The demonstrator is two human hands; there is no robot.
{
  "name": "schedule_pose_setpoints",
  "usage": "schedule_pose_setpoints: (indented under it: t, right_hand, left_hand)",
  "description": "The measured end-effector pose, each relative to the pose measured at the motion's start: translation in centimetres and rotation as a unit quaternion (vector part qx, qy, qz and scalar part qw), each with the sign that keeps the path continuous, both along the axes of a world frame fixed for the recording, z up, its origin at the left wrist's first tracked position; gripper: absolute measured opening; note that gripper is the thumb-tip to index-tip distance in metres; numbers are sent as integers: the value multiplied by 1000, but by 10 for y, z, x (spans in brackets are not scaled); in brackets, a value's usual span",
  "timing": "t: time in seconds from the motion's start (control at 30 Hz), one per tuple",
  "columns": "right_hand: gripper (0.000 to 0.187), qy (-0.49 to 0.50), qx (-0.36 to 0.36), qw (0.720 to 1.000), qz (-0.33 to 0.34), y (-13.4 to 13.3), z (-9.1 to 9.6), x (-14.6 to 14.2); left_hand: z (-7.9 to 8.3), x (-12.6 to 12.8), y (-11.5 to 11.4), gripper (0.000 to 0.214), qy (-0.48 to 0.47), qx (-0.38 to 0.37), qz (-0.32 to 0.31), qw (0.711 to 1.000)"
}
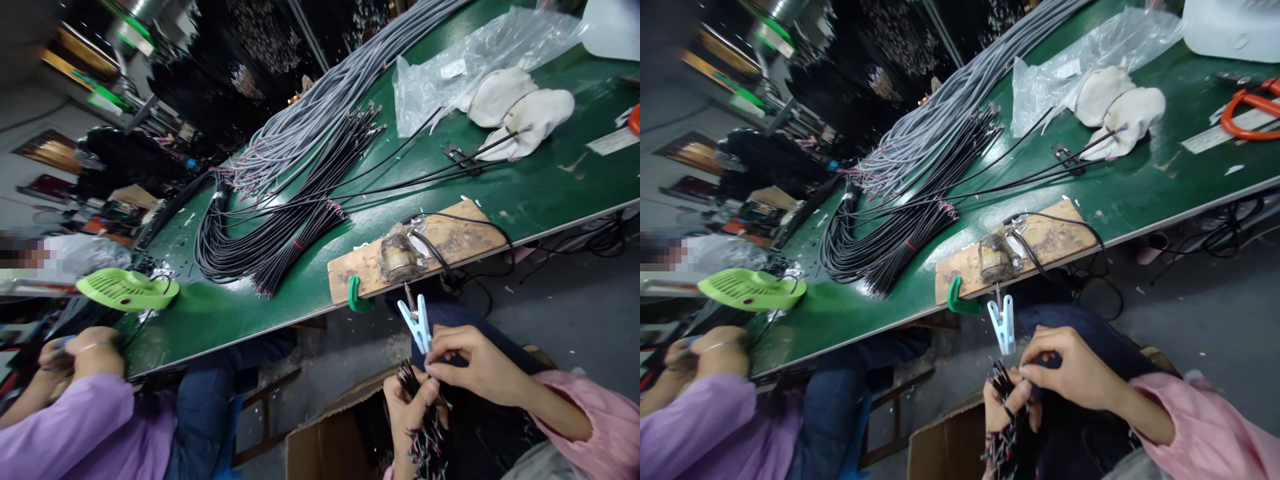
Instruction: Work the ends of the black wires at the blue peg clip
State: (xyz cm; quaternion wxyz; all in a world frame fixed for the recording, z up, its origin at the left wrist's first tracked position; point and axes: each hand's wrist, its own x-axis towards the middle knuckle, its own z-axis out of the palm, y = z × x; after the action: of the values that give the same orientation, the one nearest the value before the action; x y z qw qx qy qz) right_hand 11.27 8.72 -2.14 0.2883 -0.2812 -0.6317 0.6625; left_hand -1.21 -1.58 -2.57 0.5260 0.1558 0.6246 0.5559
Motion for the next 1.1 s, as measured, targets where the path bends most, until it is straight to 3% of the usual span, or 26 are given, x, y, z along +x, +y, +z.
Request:
schedule_pose_setpoints:
  t: [0.1,0.2,0.3,0.4,0.5,0.8,1.0,1.1]
  right_hand:
    - [24,4,11,1000,-17,-2,6,0]
    - [28,64,-87,994,31,-1,6,-2]
    - [33,125,-194,972,46,9,8,-5]
    - [41,151,-219,964,5,24,16,-13]
    - [51,176,-244,954,19,35,28,-22]
    - [45,259,-334,906,2,37,38,-37]
    - [49,280,-401,872,26,31,22,-33]
    - [45,270,-394,878,-4,30,4,-25]
  left_hand:
    - [9,0,3,45,-14,4,-11,1000]
    - [21,-2,7,39,0,21,-15,1000]
    - [31,-6,12,31,75,75,-15,994]
    - [39,-11,19,23,154,134,-13,979]
    - [46,-16,26,15,194,169,-15,966]
    - [49,-16,46,23,251,170,-26,953]
    - [49,-13,49,29,242,155,-20,958]
    - [51,-14,47,30,235,146,-31,960]
